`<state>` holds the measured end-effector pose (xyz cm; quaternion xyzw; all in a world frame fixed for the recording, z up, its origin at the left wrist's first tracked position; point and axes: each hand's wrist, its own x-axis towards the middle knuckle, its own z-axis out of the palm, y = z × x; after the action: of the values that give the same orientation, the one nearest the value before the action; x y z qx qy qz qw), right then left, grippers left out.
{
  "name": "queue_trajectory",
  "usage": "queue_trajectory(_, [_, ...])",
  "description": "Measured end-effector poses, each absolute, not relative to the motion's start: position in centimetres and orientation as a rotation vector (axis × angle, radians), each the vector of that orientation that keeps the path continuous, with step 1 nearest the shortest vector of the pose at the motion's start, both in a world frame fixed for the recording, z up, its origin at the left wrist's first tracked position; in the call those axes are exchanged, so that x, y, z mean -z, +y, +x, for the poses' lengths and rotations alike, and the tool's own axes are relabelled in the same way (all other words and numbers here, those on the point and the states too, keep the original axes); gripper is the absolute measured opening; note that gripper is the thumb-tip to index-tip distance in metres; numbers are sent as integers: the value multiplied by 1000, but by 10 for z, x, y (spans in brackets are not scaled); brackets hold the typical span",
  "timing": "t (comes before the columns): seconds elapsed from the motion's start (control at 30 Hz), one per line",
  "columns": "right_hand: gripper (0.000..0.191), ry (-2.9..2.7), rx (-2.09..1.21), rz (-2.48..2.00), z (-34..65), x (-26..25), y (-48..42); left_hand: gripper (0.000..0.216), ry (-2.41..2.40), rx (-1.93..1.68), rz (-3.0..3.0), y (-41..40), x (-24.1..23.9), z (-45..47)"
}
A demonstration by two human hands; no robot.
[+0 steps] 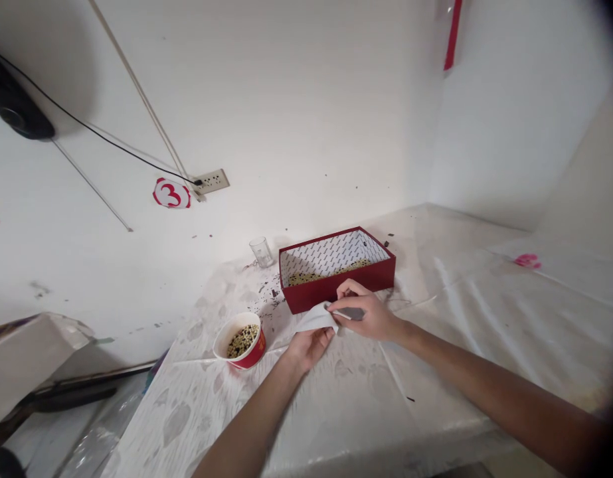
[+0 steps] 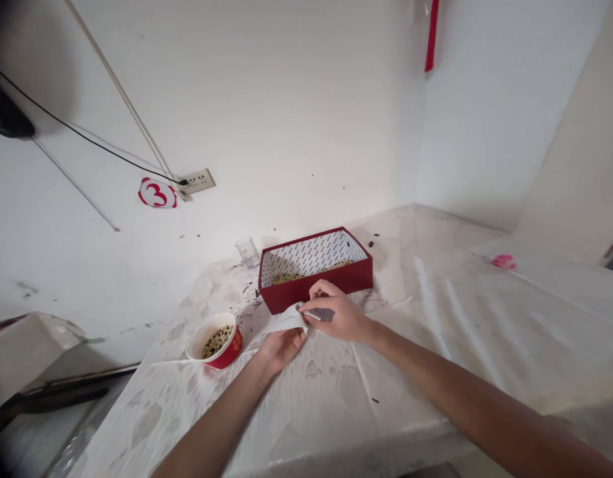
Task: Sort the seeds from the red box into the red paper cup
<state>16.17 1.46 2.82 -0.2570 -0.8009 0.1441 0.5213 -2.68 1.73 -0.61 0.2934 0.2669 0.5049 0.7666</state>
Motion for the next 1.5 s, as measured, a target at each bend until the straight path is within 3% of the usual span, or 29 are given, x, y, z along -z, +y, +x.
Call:
queue_trajectory(0.43, [11, -1989, -42, -700, 165, -24, 23, 47, 689, -1188, 821, 13, 5, -22])
queue_trajectory(0.7, [12, -1906, -275, -637, 161, -22, 17, 47, 636, -1210, 734, 14, 4, -25])
queue_trajectory(0.97, [12, -2045, -35, -685, 175, -24, 28, 58, 735, -1243, 946, 11, 7, -24])
queue_trajectory(1.23, [13, -1962, -279, -633, 167, -22, 21, 57, 733, -1143, 800, 16, 6, -31])
queue_trajectory(1.5, [11, -2005, -126, -729, 169, -18, 26, 52, 697, -1156, 966, 13, 2, -27])
